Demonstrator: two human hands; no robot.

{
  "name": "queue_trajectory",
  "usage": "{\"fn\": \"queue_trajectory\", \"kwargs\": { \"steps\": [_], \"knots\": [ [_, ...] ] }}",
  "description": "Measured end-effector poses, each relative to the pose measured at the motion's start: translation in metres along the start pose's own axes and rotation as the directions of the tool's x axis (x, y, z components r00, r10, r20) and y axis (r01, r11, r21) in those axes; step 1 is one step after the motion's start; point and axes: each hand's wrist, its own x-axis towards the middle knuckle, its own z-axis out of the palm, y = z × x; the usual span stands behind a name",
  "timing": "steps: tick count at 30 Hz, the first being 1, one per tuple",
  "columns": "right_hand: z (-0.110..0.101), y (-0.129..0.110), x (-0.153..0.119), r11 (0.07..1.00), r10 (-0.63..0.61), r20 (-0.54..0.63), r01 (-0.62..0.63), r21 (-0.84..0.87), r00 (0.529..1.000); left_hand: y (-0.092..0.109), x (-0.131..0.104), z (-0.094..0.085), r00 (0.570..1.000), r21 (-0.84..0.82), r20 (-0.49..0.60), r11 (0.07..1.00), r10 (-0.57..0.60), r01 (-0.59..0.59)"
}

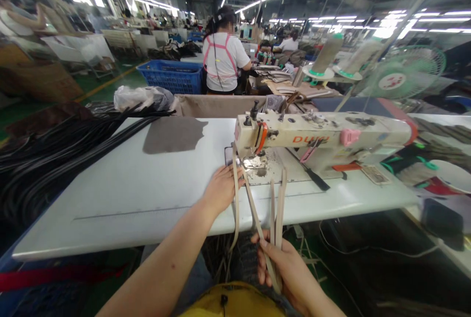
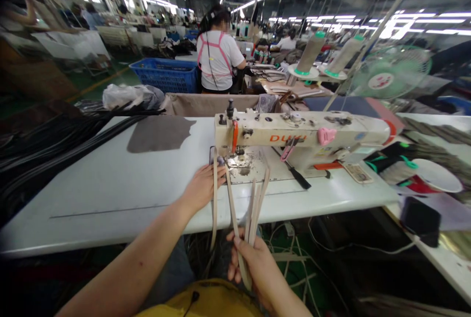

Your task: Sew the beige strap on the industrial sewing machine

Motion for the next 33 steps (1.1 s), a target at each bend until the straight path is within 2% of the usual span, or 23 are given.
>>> {"fn": "queue_trajectory", "kwargs": {
  "steps": [7,21,33],
  "knots": [
    [0.000,0.000,-0.014,1.000,0.012,-0.021,-0.012,-0.008,1.000,-0.001,0.002,-0.003,1.000,-0.004,0.022,1.000,-0.011,0.011],
    [-0.004,0.011,-0.025,1.000,-0.004,-0.013,0.004,0.008,1.000,0.001,0.006,-0.008,0.999,0.008,0.039,1.000,-0.002,0.002],
    [-0.007,0.009,-0.031,1.000,-0.018,-0.009,0.018,-0.010,1.000,-0.004,0.006,-0.005,0.998,-0.003,0.066,1.000,-0.002,0.002]
  ]
}}
